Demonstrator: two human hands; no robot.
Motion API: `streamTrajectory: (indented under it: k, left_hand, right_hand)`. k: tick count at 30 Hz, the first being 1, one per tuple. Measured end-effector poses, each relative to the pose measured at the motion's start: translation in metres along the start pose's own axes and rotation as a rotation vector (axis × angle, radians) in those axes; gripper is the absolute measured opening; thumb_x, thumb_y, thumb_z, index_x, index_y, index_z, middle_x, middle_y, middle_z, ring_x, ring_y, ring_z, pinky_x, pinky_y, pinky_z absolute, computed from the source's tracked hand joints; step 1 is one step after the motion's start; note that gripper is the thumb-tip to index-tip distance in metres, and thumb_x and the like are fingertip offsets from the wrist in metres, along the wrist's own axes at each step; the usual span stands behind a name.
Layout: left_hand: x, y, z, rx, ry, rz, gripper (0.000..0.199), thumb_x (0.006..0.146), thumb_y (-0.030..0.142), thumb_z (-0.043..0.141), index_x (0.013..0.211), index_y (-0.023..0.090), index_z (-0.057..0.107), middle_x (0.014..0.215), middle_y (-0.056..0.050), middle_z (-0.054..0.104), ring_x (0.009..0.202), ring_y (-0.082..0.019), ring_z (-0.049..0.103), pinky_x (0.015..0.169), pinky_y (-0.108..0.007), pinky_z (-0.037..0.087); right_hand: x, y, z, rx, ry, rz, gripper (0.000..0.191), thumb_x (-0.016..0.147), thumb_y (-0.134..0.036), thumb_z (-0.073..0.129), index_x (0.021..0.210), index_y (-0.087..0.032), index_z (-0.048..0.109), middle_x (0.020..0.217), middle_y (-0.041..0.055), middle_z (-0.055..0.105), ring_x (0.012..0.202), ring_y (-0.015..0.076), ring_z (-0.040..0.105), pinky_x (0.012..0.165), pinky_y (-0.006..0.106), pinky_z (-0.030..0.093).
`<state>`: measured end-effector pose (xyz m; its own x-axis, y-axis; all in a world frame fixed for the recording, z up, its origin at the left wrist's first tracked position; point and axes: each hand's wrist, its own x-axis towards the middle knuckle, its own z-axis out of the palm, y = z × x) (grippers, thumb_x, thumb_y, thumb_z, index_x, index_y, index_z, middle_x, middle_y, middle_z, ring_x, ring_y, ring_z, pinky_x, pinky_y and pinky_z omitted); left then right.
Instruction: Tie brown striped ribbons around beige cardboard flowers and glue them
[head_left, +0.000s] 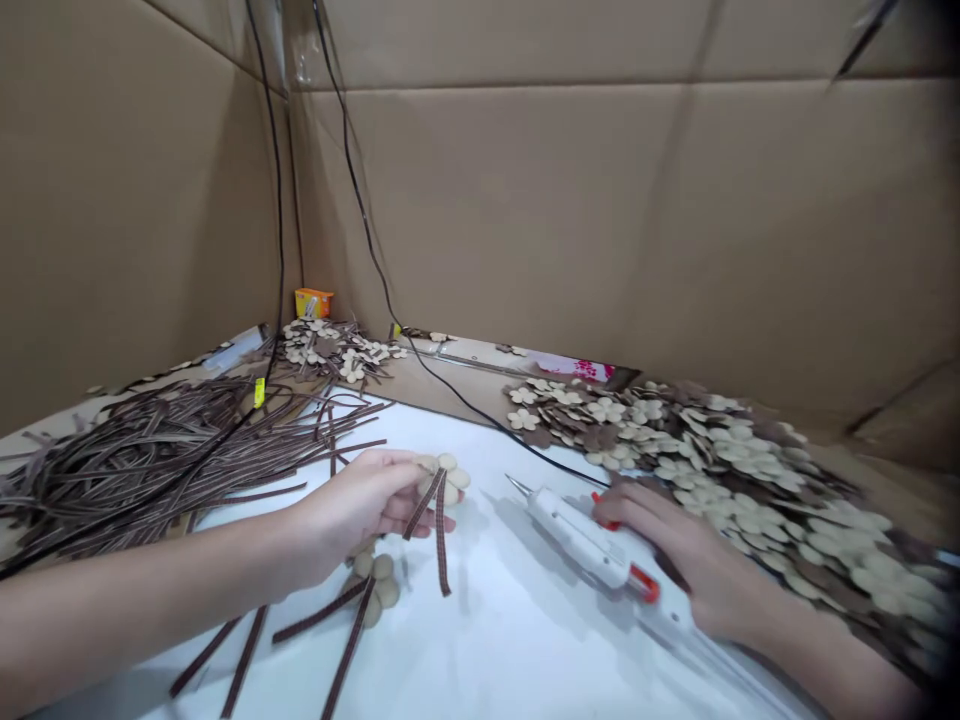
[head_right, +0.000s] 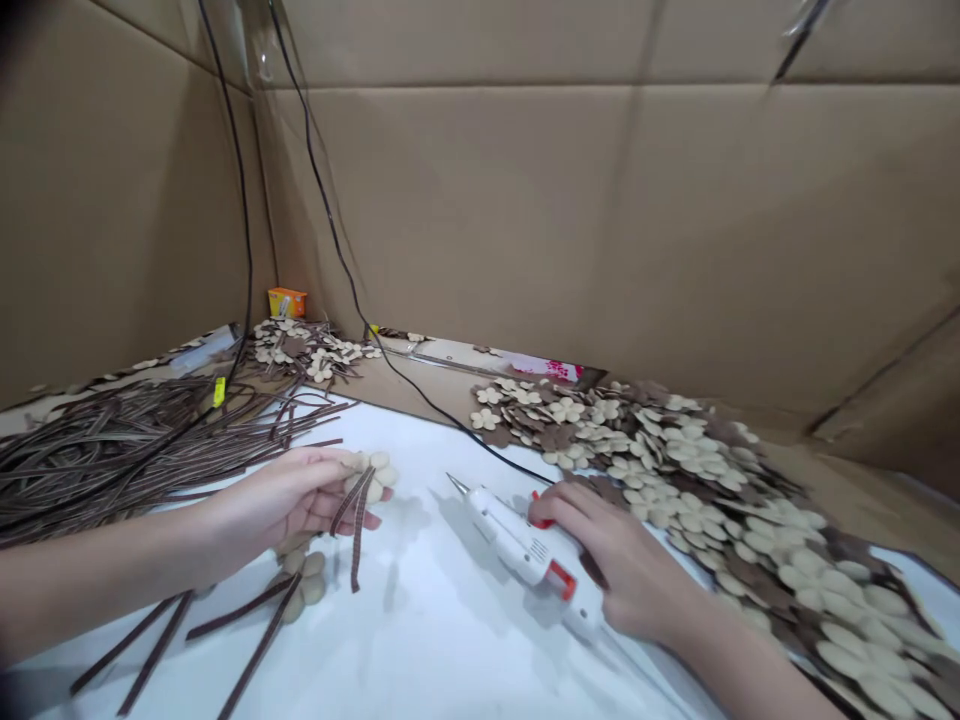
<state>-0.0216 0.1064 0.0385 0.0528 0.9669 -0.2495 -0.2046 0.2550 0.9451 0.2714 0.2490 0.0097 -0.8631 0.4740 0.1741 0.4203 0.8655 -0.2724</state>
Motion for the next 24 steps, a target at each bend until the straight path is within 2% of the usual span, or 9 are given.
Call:
streamTrajectory:
  k: [3,5,11,15,19,24]
  left_hand:
    - [0.0,0.002,-0.001,-0.1,-0.003,-0.007,0.022,0.081,0.03,0.056,0.092,0.014,0.065,0.1,-0.011,0.069,0.085,-0.019,0.067,0.07,-0.023,0.047]
    - [0.0,0.002,-0.002,-0.155,-0.01,-0.05,0.022,0.081,0.028,0.056,0.095,0.013,0.065,0.101,-0.012,0.069,0.085,-0.019,0.067,0.073,-0.024,0.047]
    - [0.005,-0.002,-0.005,-0.203,-0.022,-0.192,0.027,0.084,0.029,0.053,0.1,0.011,0.066,0.107,-0.013,0.067,0.089,-0.018,0.066,0.069,-0.02,0.047]
    - [0.004,-0.004,-0.005,-0.213,-0.021,-0.19,0.022,0.082,0.027,0.056,0.09,0.012,0.069,0.096,-0.01,0.071,0.086,-0.017,0.068,0.07,-0.02,0.049]
    - [0.001,-0.004,-0.004,-0.275,-0.025,-0.193,0.015,0.079,0.024,0.06,0.074,0.014,0.07,0.078,-0.007,0.073,0.08,-0.017,0.069,0.07,-0.021,0.052]
    - [0.001,-0.003,-0.003,-0.344,-0.014,-0.228,0.014,0.08,0.019,0.058,0.079,0.012,0.071,0.077,-0.006,0.073,0.07,-0.013,0.069,0.069,-0.02,0.054]
  right_hand:
    - [0.002,-0.015,0.004,0.1,0.147,0.075,0.034,0.074,-0.046,0.051,0.097,-0.021,0.054,0.094,0.009,0.06,0.083,0.0248,0.058,0.071,0.033,0.045]
    - [0.005,-0.031,0.008,0.127,0.256,0.188,0.028,0.08,-0.043,0.041,0.094,-0.022,0.056,0.093,0.0066,0.063,0.083,0.0233,0.059,0.071,0.031,0.044]
    - [0.008,-0.076,0.014,0.178,0.272,0.394,0.027,0.077,-0.03,0.039,0.091,-0.028,0.062,0.092,-0.0022,0.067,0.084,0.0185,0.061,0.078,0.025,0.041]
    - [0.009,-0.093,0.013,0.21,0.271,0.342,0.025,0.077,-0.024,0.037,0.083,-0.028,0.061,0.084,-0.0031,0.066,0.078,0.0161,0.062,0.07,0.022,0.042]
    - [0.008,-0.098,0.015,0.196,0.235,0.264,0.018,0.077,-0.027,0.041,0.08,-0.027,0.059,0.073,-0.0033,0.061,0.065,0.0149,0.06,0.06,0.022,0.041]
    - [0.002,-0.093,0.02,0.091,0.23,0.242,0.026,0.082,-0.024,0.032,0.084,-0.027,0.057,0.077,-0.0013,0.062,0.069,0.0166,0.06,0.061,0.025,0.041]
